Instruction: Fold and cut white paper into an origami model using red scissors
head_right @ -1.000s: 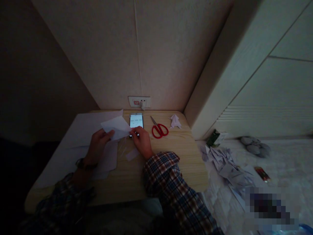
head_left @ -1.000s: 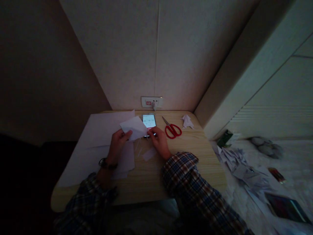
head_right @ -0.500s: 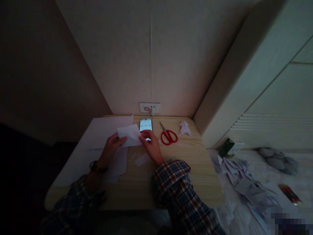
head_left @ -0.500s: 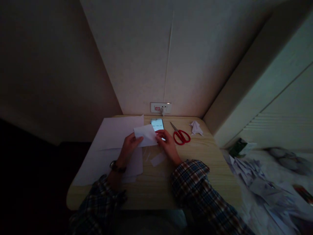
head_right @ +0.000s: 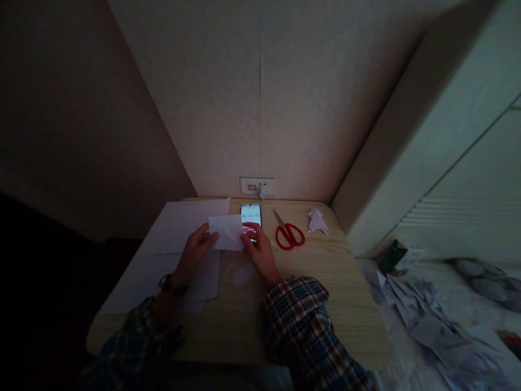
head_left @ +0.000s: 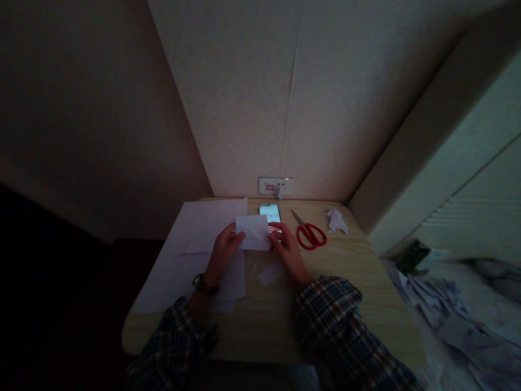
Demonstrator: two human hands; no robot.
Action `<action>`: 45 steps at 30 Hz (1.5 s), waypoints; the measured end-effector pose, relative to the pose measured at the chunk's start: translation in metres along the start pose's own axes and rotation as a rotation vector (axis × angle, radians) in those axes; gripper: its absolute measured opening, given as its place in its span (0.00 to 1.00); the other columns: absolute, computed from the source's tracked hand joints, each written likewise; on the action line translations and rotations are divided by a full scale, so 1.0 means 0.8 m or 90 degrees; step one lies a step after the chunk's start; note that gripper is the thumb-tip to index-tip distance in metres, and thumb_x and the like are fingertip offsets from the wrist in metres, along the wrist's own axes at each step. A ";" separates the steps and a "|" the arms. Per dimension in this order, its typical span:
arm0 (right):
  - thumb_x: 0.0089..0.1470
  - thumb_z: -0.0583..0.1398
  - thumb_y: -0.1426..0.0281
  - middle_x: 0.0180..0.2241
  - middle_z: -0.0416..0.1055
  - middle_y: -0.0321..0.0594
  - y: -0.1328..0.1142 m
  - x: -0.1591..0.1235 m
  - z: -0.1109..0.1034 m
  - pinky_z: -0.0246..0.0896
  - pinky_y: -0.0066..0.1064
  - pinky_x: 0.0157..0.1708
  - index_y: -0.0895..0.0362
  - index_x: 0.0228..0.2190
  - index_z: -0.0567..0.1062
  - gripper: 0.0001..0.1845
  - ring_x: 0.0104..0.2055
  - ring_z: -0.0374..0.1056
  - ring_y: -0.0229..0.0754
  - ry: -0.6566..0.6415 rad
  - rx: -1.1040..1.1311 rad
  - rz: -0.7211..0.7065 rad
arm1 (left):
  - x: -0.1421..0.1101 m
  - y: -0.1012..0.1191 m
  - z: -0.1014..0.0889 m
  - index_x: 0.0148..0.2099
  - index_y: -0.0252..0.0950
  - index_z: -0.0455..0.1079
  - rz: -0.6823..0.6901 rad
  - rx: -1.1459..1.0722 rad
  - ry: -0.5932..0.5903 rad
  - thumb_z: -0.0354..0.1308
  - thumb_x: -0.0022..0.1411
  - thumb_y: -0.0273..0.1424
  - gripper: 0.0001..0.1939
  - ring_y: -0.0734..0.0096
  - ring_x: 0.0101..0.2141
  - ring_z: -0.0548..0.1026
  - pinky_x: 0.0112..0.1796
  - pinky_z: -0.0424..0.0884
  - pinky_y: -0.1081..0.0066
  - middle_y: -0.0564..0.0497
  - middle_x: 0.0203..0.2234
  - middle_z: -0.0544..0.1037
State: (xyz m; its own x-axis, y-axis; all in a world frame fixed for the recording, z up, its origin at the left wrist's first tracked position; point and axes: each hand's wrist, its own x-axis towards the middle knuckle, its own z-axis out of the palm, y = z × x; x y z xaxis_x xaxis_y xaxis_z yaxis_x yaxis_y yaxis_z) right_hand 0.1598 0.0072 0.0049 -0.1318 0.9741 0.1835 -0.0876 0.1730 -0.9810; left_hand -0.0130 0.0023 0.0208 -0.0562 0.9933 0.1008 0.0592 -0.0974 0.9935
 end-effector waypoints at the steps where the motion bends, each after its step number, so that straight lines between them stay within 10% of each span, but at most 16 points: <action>1: 0.53 0.58 0.62 0.28 0.69 0.35 0.001 0.000 0.000 0.62 0.26 0.24 0.53 0.42 0.67 0.15 0.28 0.66 0.37 -0.012 0.004 0.003 | 0.000 0.000 0.000 0.40 0.32 0.70 0.000 0.002 0.001 0.61 0.53 0.39 0.16 0.70 0.26 0.73 0.28 0.66 0.75 0.53 0.24 0.76; 9: 0.48 0.63 0.69 0.51 0.63 0.46 0.011 -0.004 0.005 0.68 0.33 0.36 0.48 0.60 0.52 0.41 0.48 0.65 0.45 -0.073 -0.114 -0.101 | 0.001 -0.004 -0.003 0.40 0.33 0.71 -0.012 -0.043 0.027 0.59 0.55 0.40 0.16 0.72 0.27 0.71 0.27 0.65 0.76 0.54 0.25 0.75; 16: 0.54 0.56 0.74 0.48 0.64 0.45 0.012 -0.003 -0.002 0.66 0.39 0.43 0.50 0.52 0.68 0.23 0.49 0.63 0.47 -0.106 -0.281 -0.195 | -0.001 -0.006 0.001 0.43 0.34 0.72 -0.051 -0.161 0.020 0.60 0.54 0.44 0.20 0.65 0.35 0.74 0.33 0.71 0.71 0.47 0.38 0.78; 28: 0.54 0.57 0.71 0.48 0.68 0.43 0.000 -0.007 -0.002 0.61 0.44 0.50 0.46 0.54 0.68 0.25 0.51 0.63 0.50 -0.078 -0.276 -0.206 | -0.002 0.001 -0.002 0.49 0.36 0.72 -0.115 -0.271 -0.021 0.65 0.50 0.38 0.24 0.66 0.34 0.76 0.30 0.76 0.71 0.46 0.38 0.79; 35: 0.53 0.58 0.65 0.56 0.61 0.44 -0.005 -0.011 -0.001 0.65 0.37 0.43 0.49 0.56 0.62 0.28 0.49 0.64 0.47 -0.121 -0.145 -0.105 | -0.002 0.002 -0.004 0.50 0.32 0.70 -0.093 -0.222 -0.031 0.67 0.48 0.35 0.27 0.65 0.35 0.78 0.38 0.76 0.66 0.47 0.33 0.80; 45: 0.55 0.53 0.62 0.37 0.72 0.41 0.007 0.000 -0.005 0.66 0.34 0.34 0.53 0.41 0.73 0.15 0.35 0.68 0.43 -0.014 0.021 -0.041 | -0.001 0.009 0.001 0.47 0.34 0.72 -0.092 -0.176 -0.035 0.70 0.40 0.37 0.29 0.57 0.37 0.79 0.41 0.76 0.61 0.46 0.31 0.82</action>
State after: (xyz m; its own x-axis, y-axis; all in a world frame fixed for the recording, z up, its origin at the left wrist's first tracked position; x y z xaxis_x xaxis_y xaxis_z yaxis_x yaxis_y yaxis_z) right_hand 0.1635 0.0089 -0.0013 -0.1468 0.9577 0.2474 -0.1294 0.2294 -0.9647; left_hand -0.0121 0.0011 0.0275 0.0107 0.9992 -0.0380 -0.2196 0.0394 0.9748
